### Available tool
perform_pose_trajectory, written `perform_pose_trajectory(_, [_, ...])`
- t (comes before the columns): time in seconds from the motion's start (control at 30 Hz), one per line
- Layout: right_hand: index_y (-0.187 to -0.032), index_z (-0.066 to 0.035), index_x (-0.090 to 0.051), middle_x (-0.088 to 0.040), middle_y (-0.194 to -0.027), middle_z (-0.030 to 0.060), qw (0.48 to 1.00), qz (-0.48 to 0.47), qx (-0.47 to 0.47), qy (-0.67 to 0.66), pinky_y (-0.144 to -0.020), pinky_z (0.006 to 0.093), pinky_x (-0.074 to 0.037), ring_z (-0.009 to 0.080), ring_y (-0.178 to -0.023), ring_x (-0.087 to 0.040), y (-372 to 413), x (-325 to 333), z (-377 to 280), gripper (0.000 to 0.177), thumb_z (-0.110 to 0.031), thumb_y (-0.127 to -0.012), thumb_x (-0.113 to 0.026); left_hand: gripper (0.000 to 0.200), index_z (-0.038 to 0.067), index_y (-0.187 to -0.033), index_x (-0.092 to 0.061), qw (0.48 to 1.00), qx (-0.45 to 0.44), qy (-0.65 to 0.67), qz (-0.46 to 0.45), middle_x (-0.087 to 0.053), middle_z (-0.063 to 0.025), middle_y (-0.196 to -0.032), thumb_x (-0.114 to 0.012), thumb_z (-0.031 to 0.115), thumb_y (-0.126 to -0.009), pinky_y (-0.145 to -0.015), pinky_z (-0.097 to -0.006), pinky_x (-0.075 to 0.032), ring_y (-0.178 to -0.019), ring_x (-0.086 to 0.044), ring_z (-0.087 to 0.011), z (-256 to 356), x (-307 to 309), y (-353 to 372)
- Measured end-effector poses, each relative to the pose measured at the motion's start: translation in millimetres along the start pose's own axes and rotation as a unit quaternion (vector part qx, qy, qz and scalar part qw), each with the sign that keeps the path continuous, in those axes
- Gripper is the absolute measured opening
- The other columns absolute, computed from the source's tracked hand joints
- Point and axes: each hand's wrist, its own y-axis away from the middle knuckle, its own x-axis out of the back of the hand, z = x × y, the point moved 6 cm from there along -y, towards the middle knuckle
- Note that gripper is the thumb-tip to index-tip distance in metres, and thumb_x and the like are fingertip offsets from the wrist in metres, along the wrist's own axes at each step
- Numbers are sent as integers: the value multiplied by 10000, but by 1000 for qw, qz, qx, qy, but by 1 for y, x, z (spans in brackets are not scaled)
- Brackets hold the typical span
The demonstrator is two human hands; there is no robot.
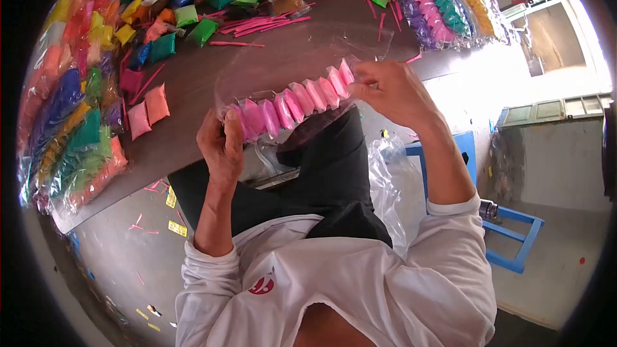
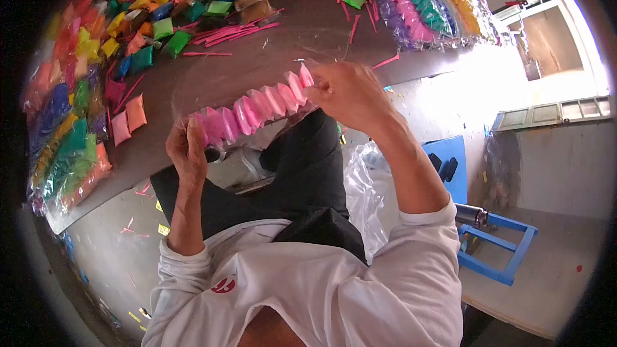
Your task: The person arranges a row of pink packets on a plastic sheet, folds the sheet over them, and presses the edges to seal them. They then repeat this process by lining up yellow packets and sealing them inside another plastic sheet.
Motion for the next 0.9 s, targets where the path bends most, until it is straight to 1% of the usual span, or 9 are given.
perform_pose_trajectory(0.13, [-982, -9, -691, -711, -882, 180, 999, -23, 0, 38, -714, 358, -534, 271, -745, -700, -10, -15, 7, 268, -231, -831, -701, 232, -3, -847, -573, 1000, 4, 4, -2, -445, 18, -735, -552, 188, -977, -549, -243, -299, -645, -392, -51, 0, 0, 0])
perform_pose_trajectory(0.23, [-774, -16, -646, -660, -752, 194, 998, -36, 13, 56, -704, 467, -499, 386, -747, -647, -15, -17, 9, 281, -296, -778, -658, 249, -6, -827, -569, 998, 49, 29, 8, -437, 12, -729, -558, 194, -975, -555, -245, -300, -647, -390, -58, 2, 0, 1])
perform_pose_trajectory(0.33, [-789, -23, -658, -666, -746, 179, 992, -89, 43, 75, -668, 426, -508, 333, -685, -654, -16, -7, 11, 270, -288, -831, -638, 246, -9, -821, -574, 999, 36, 25, 5, -447, 12, -732, -567, 187, -970, -557, -243, -310, -652, -401, -54, -3, 1, 1])
perform_pose_trajectory(0.43, [-941, -20, -703, -691, -780, 72, 999, -23, 8, -34, -567, 281, -491, 120, -613, -594, -18, 31, -2, 216, -223, -909, -639, 233, -10, -825, -585, 1000, 28, 5, -6, -465, 5, -730, -573, 175, -967, -562, -237, -324, -659, -413, -52, -14, 5, 3])
perform_pose_trajectory(0.53, [-936, -44, -700, -664, -711, 110, 982, 111, 69, -133, -573, 334, -489, 222, -596, -644, -17, 62, -49, 170, -180, -933, -597, 204, -10, -829, -587, 999, 32, 18, 7, -491, -5, -733, -571, 148, -957, -562, -236, -341, -672, -435, -54, -3, 3, 2])
perform_pose_trajectory(0.63, [-1037, -28, -700, -687, -802, 28, 965, 111, 174, -163, -561, 221, -478, 53, -633, -581, -25, 62, -97, 224, -220, -964, -612, 172, -10, -848, -592, 999, 41, 28, 10, -506, -7, -736, -567, 130, -945, -554, -241, -356, -668, -454, -59, -5, 2, 3])
perform_pose_trajectory(0.73, [-1017, -22, -699, -683, -797, 35, 929, 118, 321, -140, -568, 220, -481, 51, -643, -583, -32, 33, -157, 211, -211, -947, -636, 131, -8, -882, -614, 1000, 26, -15, 6, -531, -29, -724, -588, 116, -916, -547, -253, -386, -624, -479, -81, -11, 5, 5])
perform_pose_trajectory(0.83, [-976, -2, -670, -687, -869, 127, 901, 43, 426, -71, -634, 303, -523, 253, -700, -653, -27, -15, -222, 187, -152, -867, -679, 114, 10, -954, -619, 999, 46, -9, 11, -564, -52, -754, -620, 108, -895, -599, -304, -443, -668, -533, -149, -6, 7, 6])
perform_pose_trajectory(0.9, [-963, 10, -647, -666, -935, 152, 902, -46, 428, -2, -721, 364, -523, 315, -823, -645, -34, -59, -250, 195, -139, -839, -673, 144, 29, -1004, -620, 994, 36, 22, 99, -600, -76, -836, -648, 102, -884, -684, -341, -469, -767, -569, -186, 12, -2, 5])
